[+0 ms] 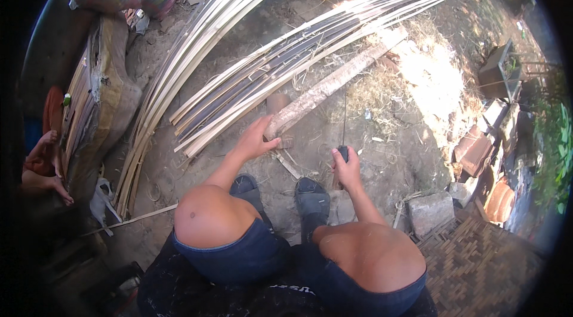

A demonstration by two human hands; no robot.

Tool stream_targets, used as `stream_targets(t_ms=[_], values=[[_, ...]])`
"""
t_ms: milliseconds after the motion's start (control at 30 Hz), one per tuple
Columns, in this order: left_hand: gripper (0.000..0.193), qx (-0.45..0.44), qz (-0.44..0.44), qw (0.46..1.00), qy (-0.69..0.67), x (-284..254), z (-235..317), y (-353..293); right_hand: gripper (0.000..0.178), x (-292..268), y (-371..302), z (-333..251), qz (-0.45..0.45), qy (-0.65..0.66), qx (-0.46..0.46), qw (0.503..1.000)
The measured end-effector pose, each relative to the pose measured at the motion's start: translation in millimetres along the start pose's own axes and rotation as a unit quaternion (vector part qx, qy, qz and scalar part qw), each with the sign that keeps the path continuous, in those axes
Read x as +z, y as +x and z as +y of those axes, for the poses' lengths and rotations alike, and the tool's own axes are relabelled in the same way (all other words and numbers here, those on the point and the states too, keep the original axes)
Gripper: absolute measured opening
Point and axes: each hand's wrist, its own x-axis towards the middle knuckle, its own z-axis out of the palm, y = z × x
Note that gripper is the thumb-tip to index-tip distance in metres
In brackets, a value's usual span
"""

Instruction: The person sits on the ground and uses a machete to split long bamboo strips into thinner pieces. They repeatedly strike the bamboo against a wooden block to separate the layers and then arrange the finished strips into a pile.

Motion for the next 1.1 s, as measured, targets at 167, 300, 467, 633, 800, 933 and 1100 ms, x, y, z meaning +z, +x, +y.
stream_targets(t_ms=[167,300,467,633,800,933,1100], values=[[0.053,-0.071,0.102,0.992,-0.023,-5.3,-44.2,1.0,0.027,4.2,-3.1,-5.7,0.012,-0.003,-0.001,1.000],[0.032,-0.013,0.173,0.946,0.273,5.4,-58.4,0.7,0.031,0.2,-6.4,0.6,-0.019,0.002,-0.005,1.000],[0.032,0.051,0.157,0.903,0.396,-11.5,-84.0,11.6,0.034,3.9,-18.5,-4.9,-0.034,-0.023,0.004,0.999],[0.025,0.086,0.101,0.946,0.296,-42.2,-70.0,19.0,0.034,0.7,-27.7,-12.0,-0.032,-0.032,0.009,0.999],[0.025,-0.063,0.118,0.973,-0.191,-139.1,-5.1,32.0,0.033,2.6,-23.8,-3.3,-0.023,-0.009,0.001,1.000],[0.032,0.033,0.134,0.923,-0.359,-216.9,74.8,53.2,0.033,6.3,-27.1,-4.2,-0.043,-0.044,0.005,0.998],[0.034,0.026,0.055,0.958,-0.279,-232.0,133.2,134.0,0.043,8.1,-28.4,-5.7,-0.097,-0.188,-0.060,0.975]])
